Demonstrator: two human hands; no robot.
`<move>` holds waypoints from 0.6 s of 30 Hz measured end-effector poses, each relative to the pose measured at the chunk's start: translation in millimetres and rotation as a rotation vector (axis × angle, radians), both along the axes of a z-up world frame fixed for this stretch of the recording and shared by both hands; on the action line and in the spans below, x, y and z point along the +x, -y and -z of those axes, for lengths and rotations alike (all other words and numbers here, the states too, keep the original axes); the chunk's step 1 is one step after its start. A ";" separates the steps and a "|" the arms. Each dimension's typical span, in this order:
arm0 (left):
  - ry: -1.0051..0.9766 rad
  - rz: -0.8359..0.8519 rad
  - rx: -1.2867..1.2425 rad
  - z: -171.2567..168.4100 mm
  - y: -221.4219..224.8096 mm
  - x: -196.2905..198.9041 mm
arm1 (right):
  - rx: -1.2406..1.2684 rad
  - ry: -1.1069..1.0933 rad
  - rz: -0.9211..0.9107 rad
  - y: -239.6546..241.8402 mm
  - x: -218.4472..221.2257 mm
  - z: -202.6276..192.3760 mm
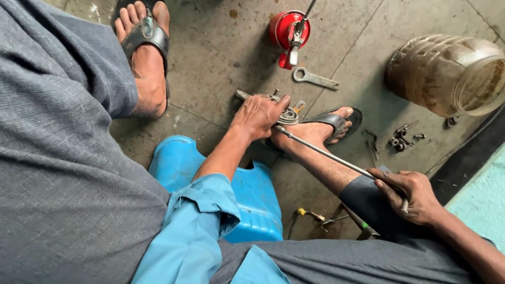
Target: Inspecting and assembling motorcycle brake shoe components.
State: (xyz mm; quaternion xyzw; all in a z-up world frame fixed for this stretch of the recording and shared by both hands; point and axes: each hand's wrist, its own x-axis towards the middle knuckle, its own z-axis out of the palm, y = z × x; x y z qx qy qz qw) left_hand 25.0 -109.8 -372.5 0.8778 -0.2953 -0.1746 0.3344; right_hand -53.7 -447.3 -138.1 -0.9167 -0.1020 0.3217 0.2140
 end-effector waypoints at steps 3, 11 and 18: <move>-0.003 -0.002 0.002 -5.5 1.6 -2.6 | 0.104 -0.106 0.118 0.5 -2.8 -0.6; -0.017 -0.008 0.005 0.0 1.5 -0.5 | 0.014 -0.211 0.210 -3.7 -1.4 -1.5; -0.020 -0.020 -0.014 0.5 -1.0 1.8 | 0.050 -0.267 0.313 10.6 -11.1 3.6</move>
